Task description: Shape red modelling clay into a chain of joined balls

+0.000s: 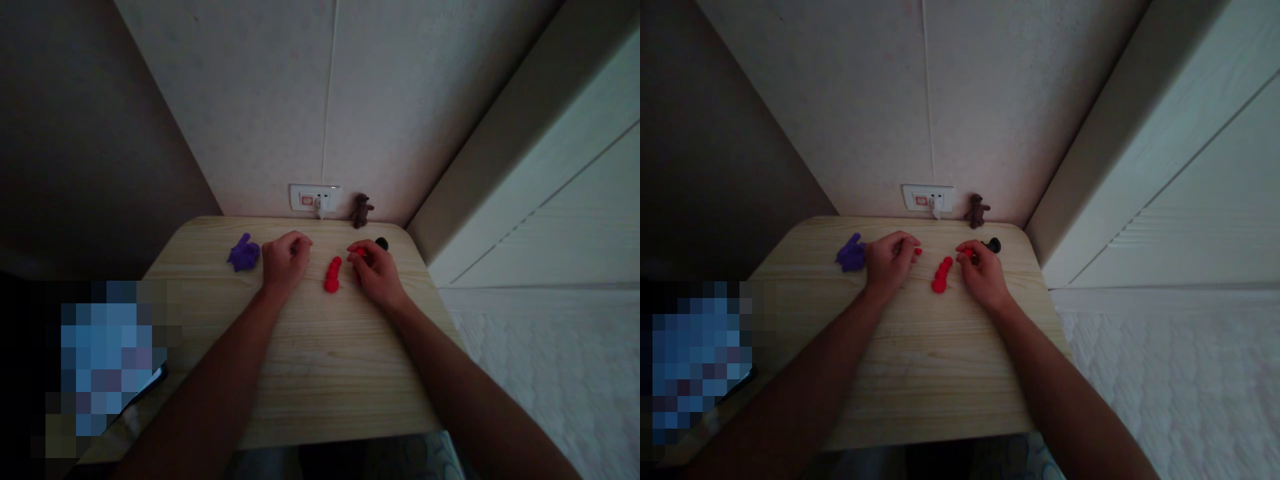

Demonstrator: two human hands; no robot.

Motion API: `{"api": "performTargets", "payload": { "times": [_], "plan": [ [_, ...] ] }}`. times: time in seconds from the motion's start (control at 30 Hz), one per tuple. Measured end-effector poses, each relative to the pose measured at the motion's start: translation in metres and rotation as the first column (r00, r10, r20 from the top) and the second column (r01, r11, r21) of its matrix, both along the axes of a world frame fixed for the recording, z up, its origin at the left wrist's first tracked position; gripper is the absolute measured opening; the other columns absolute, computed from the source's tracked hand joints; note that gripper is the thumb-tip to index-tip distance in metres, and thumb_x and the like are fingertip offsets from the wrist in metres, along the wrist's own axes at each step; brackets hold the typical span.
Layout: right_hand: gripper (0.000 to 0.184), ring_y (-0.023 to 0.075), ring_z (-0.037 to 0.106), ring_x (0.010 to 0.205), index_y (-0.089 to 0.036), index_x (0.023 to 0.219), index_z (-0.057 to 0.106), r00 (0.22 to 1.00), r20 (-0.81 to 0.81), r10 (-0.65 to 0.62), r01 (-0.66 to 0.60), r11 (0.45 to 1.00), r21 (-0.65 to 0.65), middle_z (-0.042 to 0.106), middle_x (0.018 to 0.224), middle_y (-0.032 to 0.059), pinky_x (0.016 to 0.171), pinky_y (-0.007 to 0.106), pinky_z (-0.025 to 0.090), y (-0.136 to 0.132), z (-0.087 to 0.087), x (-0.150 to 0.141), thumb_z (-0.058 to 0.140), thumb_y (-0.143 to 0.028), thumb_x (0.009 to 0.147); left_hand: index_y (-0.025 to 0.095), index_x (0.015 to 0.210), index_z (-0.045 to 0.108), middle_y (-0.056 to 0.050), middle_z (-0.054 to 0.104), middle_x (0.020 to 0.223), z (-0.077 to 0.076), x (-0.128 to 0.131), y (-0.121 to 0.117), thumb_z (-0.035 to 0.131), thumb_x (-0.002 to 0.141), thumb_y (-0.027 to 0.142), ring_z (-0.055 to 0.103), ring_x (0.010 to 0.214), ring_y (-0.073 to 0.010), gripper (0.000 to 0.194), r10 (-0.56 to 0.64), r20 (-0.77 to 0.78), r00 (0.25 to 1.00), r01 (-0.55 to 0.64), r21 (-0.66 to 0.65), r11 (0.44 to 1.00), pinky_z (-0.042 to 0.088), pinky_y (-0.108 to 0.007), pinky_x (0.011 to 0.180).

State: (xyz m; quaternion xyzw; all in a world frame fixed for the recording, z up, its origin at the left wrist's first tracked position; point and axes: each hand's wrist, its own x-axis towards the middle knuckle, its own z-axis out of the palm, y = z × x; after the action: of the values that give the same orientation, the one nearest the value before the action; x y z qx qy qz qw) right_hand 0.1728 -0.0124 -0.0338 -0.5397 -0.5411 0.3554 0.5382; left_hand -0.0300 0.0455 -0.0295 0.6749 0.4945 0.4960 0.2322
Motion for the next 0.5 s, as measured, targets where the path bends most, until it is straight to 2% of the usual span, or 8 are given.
{"api": "performTargets", "payload": {
  "times": [0.13, 0.2, 0.33, 0.5],
  "plan": [
    [0.027, 0.0104, 0.051, 0.046, -0.023, 0.094, 0.065, 0.999, -0.051, -0.001, -0.001, 0.999, -0.039, 0.07, 0.077, 0.0002, 0.042, 0.025, 0.037, 0.0, 0.001, -0.001, 0.071, -0.05, 0.09, 0.019, 0.079, 0.075, -0.001, 0.072, 0.064, 0.0, 0.0, 0.0, 0.055, 0.091, 0.034, 0.066, 0.06, -0.0144, 0.028, -0.003, 0.0, 1.0, 0.003, -0.005, 1.0, 0.048, -0.024, 0.058],
    [0.038, 0.0108, 0.053, 0.044, -0.023, 0.089, 0.062, 0.998, -0.064, 0.017, -0.021, 0.998, -0.061, 0.071, 0.073, 0.0006, 0.041, 0.025, 0.038, -0.001, 0.003, -0.003, 0.066, -0.061, 0.092, 0.019, 0.079, 0.075, -0.002, 0.072, 0.065, -0.001, 0.0, 0.0, 0.055, 0.091, 0.033, 0.067, 0.061, -0.0144, 0.028, -0.005, 0.003, 1.0, 0.005, -0.002, 1.0, 0.048, -0.024, 0.059],
    [0.057, 0.0128, 0.053, 0.04, -0.023, 0.078, 0.056, 1.0, -0.012, 0.029, -0.03, 0.993, -0.116, 0.065, 0.055, 0.0, 0.04, 0.025, 0.038, -0.005, 0.008, -0.005, 0.053, -0.078, 0.093, 0.019, 0.08, 0.076, -0.002, 0.074, 0.068, -0.001, 0.0, 0.001, 0.055, 0.091, 0.032, 0.068, 0.063, -0.0146, 0.028, -0.004, 0.009, 1.0, 0.004, 0.006, 1.0, 0.048, -0.024, 0.06],
    [0.067, 0.0117, 0.045, 0.037, -0.024, 0.062, 0.045, 0.999, 0.047, -0.003, 0.009, 0.991, -0.134, 0.054, 0.042, -0.0005, 0.041, 0.026, 0.033, -0.008, 0.014, -0.007, 0.042, -0.082, 0.096, 0.019, 0.079, 0.076, -0.001, 0.073, 0.067, 0.001, 0.0, 0.0, 0.055, 0.091, 0.032, 0.067, 0.061, -0.0141, 0.028, -0.008, 0.006, 1.0, 0.008, 0.001, 1.0, 0.048, -0.024, 0.059]
  ]
}}
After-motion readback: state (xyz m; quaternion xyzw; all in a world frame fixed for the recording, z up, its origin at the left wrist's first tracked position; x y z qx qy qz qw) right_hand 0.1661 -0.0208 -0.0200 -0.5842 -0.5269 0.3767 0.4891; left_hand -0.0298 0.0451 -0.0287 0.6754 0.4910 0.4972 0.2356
